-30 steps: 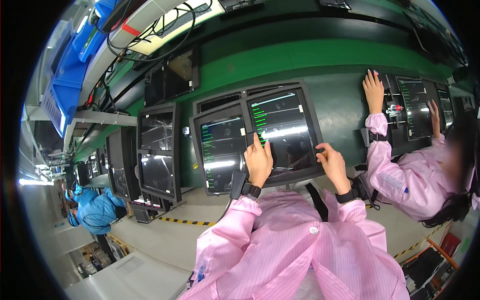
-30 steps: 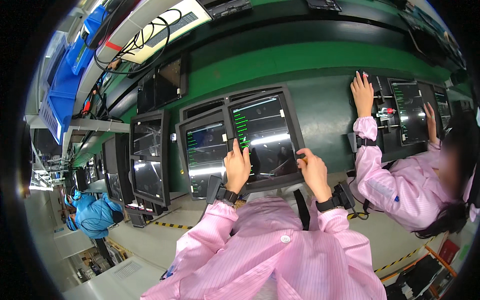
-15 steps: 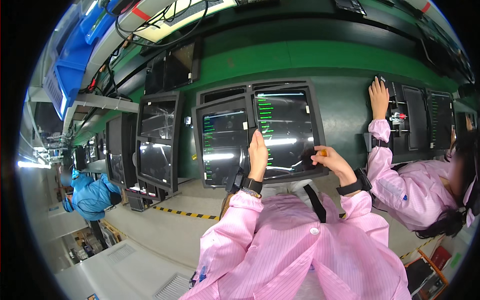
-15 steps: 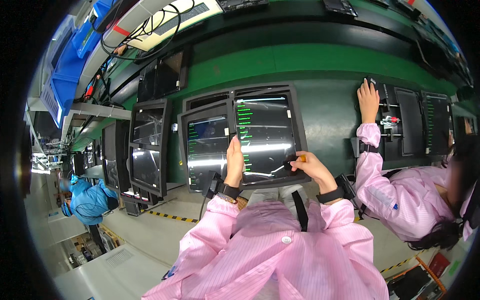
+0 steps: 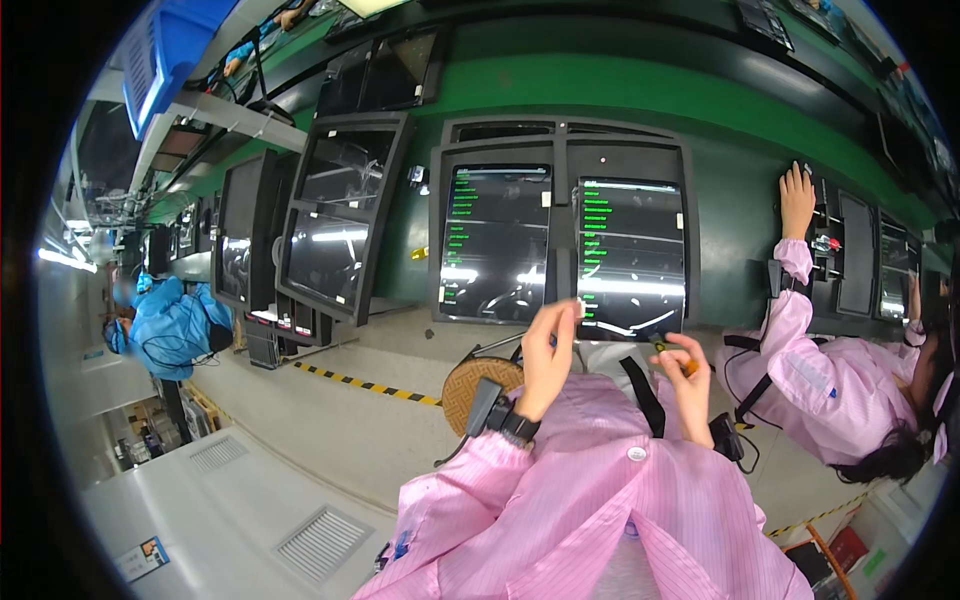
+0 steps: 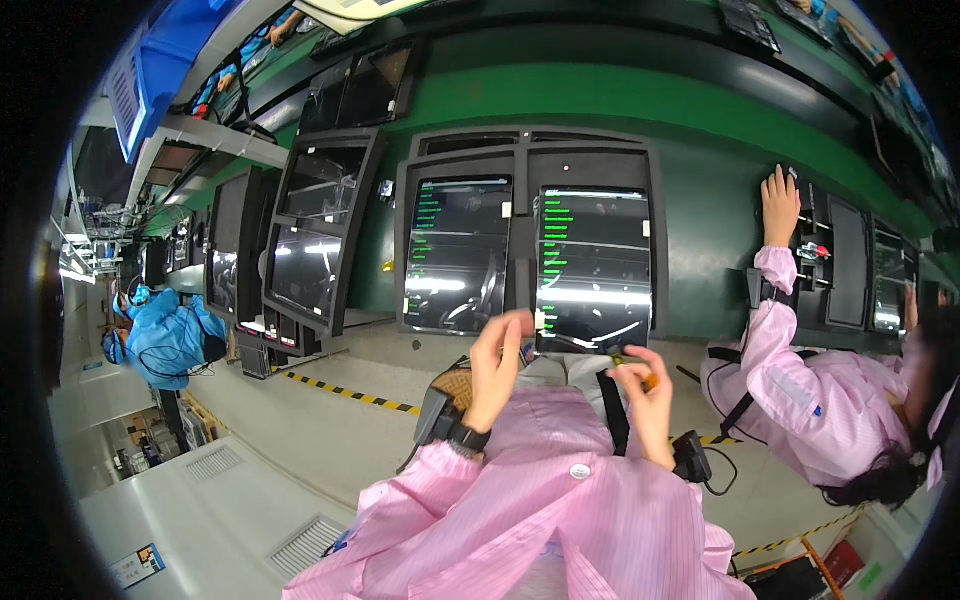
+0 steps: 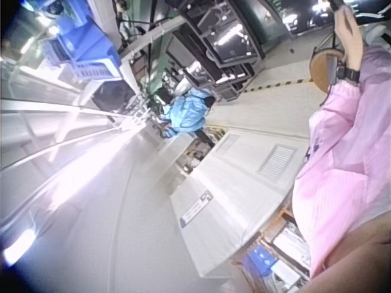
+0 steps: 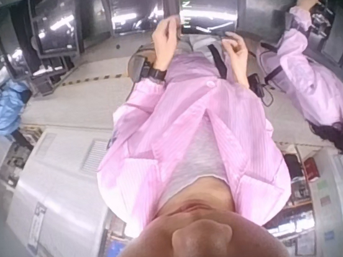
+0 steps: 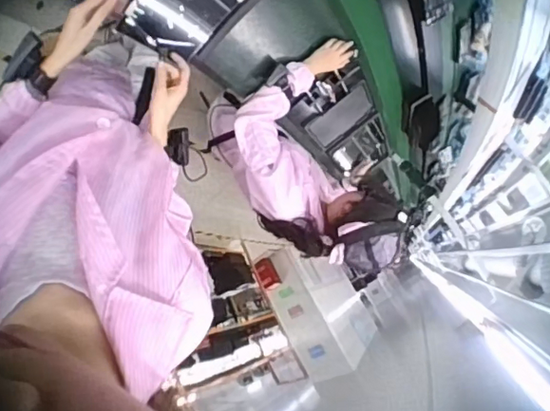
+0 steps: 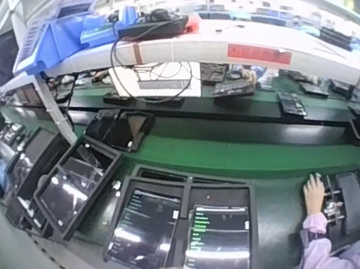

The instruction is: Testing and inspecting multiple electronic screen displays on an industrial assembly line.

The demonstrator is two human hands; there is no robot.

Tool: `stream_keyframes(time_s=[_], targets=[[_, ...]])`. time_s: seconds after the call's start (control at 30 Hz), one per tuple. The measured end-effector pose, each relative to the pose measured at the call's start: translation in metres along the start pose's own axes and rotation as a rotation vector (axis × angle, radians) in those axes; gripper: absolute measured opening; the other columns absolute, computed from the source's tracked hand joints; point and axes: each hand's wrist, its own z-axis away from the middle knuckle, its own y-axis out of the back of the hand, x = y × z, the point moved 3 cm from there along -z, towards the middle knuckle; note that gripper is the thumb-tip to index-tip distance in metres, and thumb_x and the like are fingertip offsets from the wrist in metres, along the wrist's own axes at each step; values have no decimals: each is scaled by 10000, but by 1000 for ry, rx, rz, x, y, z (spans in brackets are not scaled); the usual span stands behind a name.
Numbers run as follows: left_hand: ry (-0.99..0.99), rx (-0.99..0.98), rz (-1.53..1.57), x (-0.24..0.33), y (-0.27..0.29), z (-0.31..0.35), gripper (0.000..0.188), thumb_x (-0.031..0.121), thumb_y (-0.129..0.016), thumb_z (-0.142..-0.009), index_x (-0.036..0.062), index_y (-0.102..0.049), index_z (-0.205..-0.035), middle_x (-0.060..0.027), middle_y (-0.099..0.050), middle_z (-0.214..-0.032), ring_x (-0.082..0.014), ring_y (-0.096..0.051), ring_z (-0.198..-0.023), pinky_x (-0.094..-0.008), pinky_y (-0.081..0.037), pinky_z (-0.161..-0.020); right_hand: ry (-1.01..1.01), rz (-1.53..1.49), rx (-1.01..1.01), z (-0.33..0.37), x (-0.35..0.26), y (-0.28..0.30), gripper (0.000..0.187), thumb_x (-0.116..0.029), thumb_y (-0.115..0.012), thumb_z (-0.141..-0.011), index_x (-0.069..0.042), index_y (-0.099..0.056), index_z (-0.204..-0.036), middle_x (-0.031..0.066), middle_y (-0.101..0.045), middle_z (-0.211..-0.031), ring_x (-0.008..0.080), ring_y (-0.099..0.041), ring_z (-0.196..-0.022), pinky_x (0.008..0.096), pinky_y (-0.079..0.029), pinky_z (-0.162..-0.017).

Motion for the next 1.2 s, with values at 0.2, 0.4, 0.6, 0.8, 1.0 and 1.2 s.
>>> stream_keyframes(time_s=[0.2,0.4,0.6,0.8,1.0,1.2], targets=[[403,-53,453,-37,12,69,195,132,-574,-899,-35,-627,-985,-38,-624,-898,-67,-568,-828,-215,-456,-724,-1,-36,-181,17,22,-98,185,-70,-623,-843,-45,-478,-955,75,-667,-810,69,-575,-721,185,-418,-627],[349,138,468,-78,35,78,182,122,-586,-888,-29,-617,-985,-33,-639,-867,-94,-592,-803,-216,-451,-720,-20,181,-274,15,49,-126,199,-156,-640,-844,-40,-507,-934,42,-655,-801,46,-496,-639,193,-375,-589],[420,190,475,-119,43,59,147,128,-526,-919,11,-521,-1008,-53,-622,-780,-87,-577,-720,-220,-447,-656,-202,173,-378,-4,62,-141,307,-291,-555,-903,-36,-577,-1071,-22,-563,-708,22,-435,-608,177,-314,-537],[324,122,388,-108,43,35,151,107,-558,-896,-17,-535,-979,-62,-632,-786,-98,-592,-716,-216,-461,-651,-205,65,-143,-33,68,-164,368,-364,-536,-905,-38,-640,-1041,-67,-485,-622,-6,-340,-542,164,-220,-465],[334,117,459,-111,38,32,157,102,-569,-888,-29,-538,-969,-84,-649,-801,-112,-623,-732,-211,-471,-663,-157,-54,-39,-31,72,-173,282,-296,-612,-873,-30,-642,-785,-67,-439,-597,18,-357,-558,189,-252,-502],[329,120,476,-116,35,30,135,95,-575,-883,-14,-545,-958,-66,-650,-775,-90,-612,-708,-200,-452,-612,-179,-62,-14,-33,75,-169,267,-285,-626,-865,-43,-629,-753,-70,-432,-604,23,-357,-567,195,-263,-512]])
